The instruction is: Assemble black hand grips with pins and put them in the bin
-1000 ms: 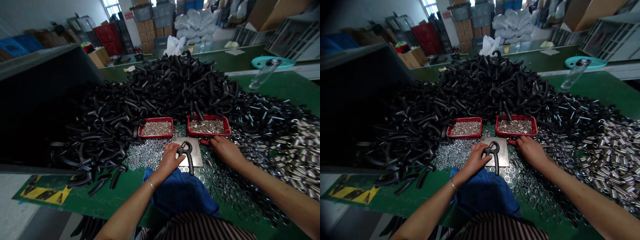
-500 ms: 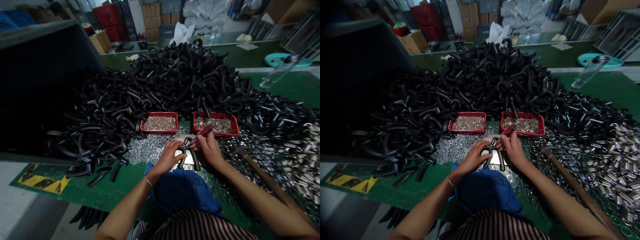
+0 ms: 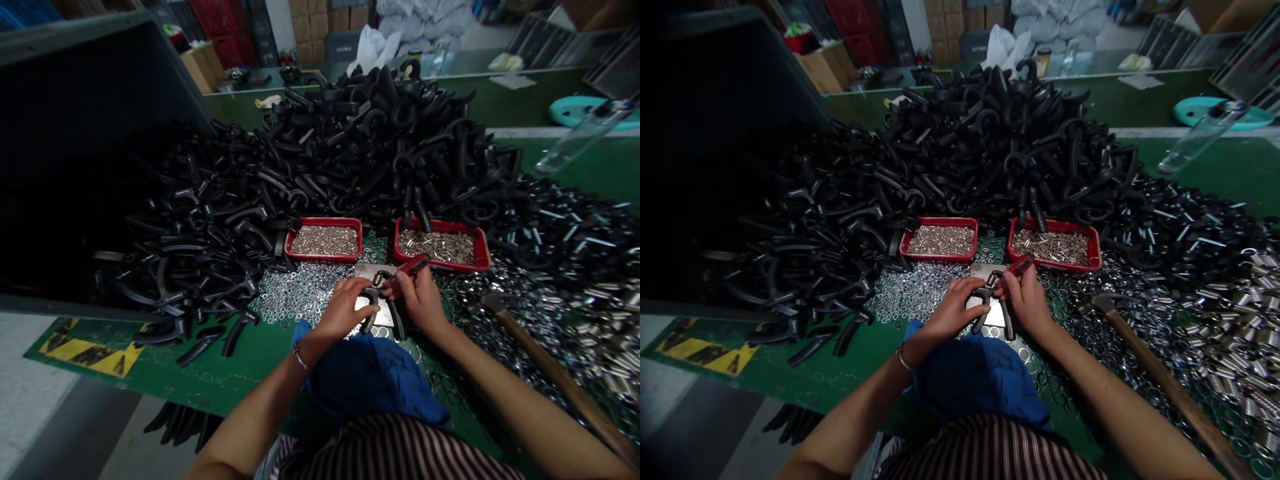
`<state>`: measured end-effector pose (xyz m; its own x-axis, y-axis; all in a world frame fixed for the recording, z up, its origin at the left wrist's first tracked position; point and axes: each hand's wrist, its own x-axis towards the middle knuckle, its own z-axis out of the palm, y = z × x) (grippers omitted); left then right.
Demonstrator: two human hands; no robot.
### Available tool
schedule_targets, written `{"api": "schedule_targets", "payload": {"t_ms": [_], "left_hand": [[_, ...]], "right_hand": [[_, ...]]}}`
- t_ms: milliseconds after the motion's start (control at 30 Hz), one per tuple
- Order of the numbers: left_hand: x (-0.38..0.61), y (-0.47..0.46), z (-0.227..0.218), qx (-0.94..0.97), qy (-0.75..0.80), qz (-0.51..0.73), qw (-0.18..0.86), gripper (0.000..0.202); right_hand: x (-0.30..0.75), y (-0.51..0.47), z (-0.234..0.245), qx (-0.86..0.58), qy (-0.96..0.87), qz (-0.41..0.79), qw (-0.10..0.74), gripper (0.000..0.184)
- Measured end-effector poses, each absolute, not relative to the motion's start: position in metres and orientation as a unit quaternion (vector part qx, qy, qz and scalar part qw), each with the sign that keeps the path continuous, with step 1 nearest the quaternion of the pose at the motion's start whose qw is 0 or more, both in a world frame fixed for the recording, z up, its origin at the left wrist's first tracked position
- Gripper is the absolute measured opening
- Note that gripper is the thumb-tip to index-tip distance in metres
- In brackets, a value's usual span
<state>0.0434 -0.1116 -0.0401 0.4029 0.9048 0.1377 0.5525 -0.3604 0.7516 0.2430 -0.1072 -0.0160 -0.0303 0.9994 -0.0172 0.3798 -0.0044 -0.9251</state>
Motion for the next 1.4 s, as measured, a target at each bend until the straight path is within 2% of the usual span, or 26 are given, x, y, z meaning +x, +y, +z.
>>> {"api": "schedule_targets", "payload": {"t_ms": [100,167,333,400,467,500,567,633,700,800,867,967,1067,1133,1400], "left_hand": [[0.044,-0.111,-0.042,0.779,0.464,0.281,0.313,0.050],[0.043,-0.111,-0.042,0.783,0.460,0.280,0.312,0.050],[0.040,-0.107,-0.041,0.791,0.443,0.280,0.315,0.049],[0.039,-0.107,-0.042,0.794,0.438,0.280,0.314,0.050],[0.040,-0.109,-0.043,0.794,0.442,0.276,0.314,0.051],[0.041,-0.111,-0.042,0.793,0.446,0.270,0.314,0.051],[0.041,-0.115,-0.037,0.796,0.452,0.258,0.308,0.053],[0.038,-0.112,-0.026,0.810,0.446,0.251,0.287,0.054],[0.029,-0.097,-0.011,0.823,0.448,0.256,0.238,0.044],[0.008,-0.049,0.012,0.817,0.529,0.202,0.109,0.027],[-0.006,-0.013,0.022,0.797,0.596,0.093,0.030,0.024],[-0.016,0.021,0.026,0.788,0.615,0.019,0.000,0.017],[-0.018,0.025,0.020,0.794,0.608,0.018,-0.019,0.017],[-0.019,0.017,0.013,0.792,0.610,0.024,-0.032,0.020],[-0.025,0.013,-0.012,0.772,0.618,0.144,-0.024,0.022]], "right_hand": [[0.237,-0.102,-0.012,-0.600,-0.669,0.316,0.304,0.030],[0.233,-0.093,-0.006,-0.586,-0.680,0.327,0.296,0.032],[0.240,-0.066,0.019,-0.453,-0.540,0.565,0.428,0.041],[0.251,-0.064,0.026,-0.426,-0.492,0.573,0.498,0.039],[0.267,-0.067,0.026,-0.425,-0.482,0.566,0.517,0.033],[0.276,-0.071,0.024,-0.449,-0.503,0.556,0.487,0.031],[0.300,-0.082,0.018,-0.531,-0.570,0.503,0.374,0.030],[0.327,-0.091,0.014,-0.609,-0.654,0.382,0.234,0.033],[0.350,-0.096,0.017,-0.641,-0.720,0.219,0.150,0.037],[0.356,-0.088,0.034,-0.623,-0.759,0.058,0.181,0.036],[0.332,-0.072,0.043,-0.565,-0.793,0.055,0.222,0.030],[0.267,-0.035,0.044,-0.455,-0.863,0.099,0.196,0.021],[0.203,0.005,0.032,-0.411,-0.903,0.038,0.121,0.018],[0.174,0.027,0.023,-0.393,-0.913,0.030,0.106,0.015],[0.157,0.048,0.000,-0.395,-0.910,0.060,0.115,0.006]]}}
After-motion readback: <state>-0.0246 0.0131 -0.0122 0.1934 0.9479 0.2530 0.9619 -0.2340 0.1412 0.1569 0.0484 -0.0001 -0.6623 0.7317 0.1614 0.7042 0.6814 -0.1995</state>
